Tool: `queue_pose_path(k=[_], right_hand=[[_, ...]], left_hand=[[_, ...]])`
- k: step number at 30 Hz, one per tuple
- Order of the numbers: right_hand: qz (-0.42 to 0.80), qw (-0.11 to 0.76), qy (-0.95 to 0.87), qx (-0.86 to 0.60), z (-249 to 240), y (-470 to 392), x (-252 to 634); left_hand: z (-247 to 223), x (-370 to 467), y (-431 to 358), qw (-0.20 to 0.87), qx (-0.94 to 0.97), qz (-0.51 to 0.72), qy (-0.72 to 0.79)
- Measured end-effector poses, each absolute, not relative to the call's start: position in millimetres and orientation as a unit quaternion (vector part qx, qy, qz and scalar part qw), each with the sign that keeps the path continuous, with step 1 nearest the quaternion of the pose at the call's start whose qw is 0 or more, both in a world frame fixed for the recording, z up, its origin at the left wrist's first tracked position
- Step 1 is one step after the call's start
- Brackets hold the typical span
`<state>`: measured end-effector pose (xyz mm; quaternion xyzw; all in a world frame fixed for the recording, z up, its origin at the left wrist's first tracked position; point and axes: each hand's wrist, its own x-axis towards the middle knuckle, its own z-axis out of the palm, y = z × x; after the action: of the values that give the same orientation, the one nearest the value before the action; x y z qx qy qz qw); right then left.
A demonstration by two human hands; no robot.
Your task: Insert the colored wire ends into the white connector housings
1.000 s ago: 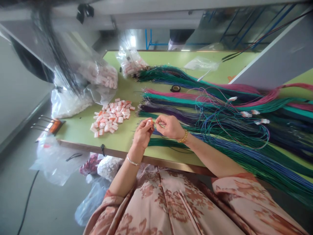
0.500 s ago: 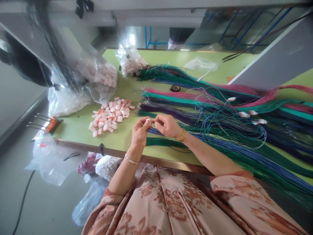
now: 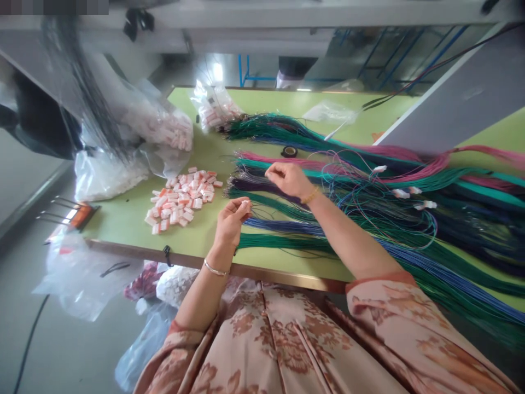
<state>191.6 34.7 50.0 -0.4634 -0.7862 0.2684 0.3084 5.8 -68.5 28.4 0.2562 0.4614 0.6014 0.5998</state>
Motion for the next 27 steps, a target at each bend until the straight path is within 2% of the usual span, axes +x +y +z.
queue_pose_path(k=[4,6,12,16,22,27], right_hand=[[0.167,0.143,-0.791,-0.571,36,67,215],[0.147,0.108,-0.792,-0.582,28,66,218],[0.127,0.135,-0.787,-0.588,19,53,219],[0.104,0.091,-0.788,-0.600,18,54,223],[0.092,0.082,-0.820,-0.559,17,42,222],[0.105,0.112,-0.809,-0.567,17,45,224]], left_hand=[[24,3,-68,0.612,0.249,0.593,0.460],[20,3,-68,0.616,0.245,0.590,0.460],[16,3,-67,0.627,0.238,0.582,0.460],[17,3,-67,0.630,0.243,0.576,0.461],[12,3,-67,0.637,0.241,0.570,0.459],[12,3,-66,0.640,0.236,0.566,0.463]])
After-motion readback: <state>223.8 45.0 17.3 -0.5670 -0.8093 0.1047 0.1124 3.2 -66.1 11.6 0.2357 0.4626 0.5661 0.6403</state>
